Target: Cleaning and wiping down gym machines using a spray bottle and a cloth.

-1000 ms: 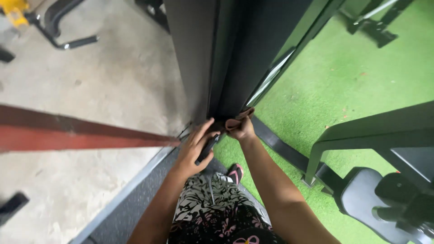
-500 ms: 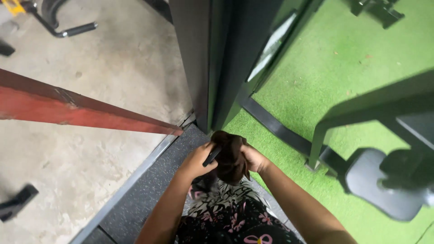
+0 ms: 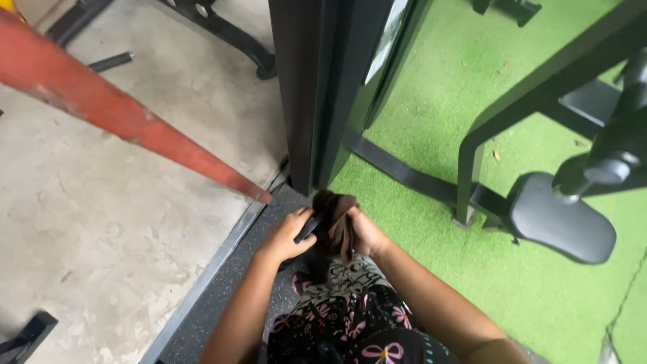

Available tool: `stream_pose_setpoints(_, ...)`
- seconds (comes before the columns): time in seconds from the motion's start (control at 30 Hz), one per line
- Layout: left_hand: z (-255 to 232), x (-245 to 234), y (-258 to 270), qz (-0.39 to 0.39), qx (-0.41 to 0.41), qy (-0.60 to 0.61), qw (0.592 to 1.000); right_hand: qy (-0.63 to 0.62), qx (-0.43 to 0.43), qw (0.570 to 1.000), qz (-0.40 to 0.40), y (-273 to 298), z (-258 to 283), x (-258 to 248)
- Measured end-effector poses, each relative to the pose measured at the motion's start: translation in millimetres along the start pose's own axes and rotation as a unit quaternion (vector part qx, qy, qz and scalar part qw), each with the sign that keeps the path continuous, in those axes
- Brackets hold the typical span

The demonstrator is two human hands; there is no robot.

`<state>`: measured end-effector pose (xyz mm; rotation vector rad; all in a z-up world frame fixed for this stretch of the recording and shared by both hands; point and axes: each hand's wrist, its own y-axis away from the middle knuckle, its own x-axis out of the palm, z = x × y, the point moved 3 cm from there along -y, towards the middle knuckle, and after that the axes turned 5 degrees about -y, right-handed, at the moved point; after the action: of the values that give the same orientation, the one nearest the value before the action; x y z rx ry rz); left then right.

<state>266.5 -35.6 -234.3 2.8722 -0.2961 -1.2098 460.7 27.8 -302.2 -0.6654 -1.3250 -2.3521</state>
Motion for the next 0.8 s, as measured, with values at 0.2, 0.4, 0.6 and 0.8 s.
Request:
stream_pose_setpoints(0.2,-2.2,9.1,32.0,-0.057,0.048,0.065,0.995,-0.109,0.013,0.994,-0.013,3.9,12.3,-18.2)
stream_pose_setpoints(0.4,-13.5,9.1,33.9,-0.112,0.031,0.116,0.986,-0.109,-0.057,0.992,0.007,-6.2,106.8,-14.1)
stream_pose_setpoints(0.6,-33.3,21.4,6.2,-0.141,-0.016,0.126,0.982,-0.123,-0.179,0.974,0.058,-60.4,222.9,13.0)
stream_pose_setpoints(0.8,-49.6,40.3,-39.0,-0.166,-0.041,0.145,0.975,-0.124,-0.396,0.91,0.014,-106.1,326.0,54.1)
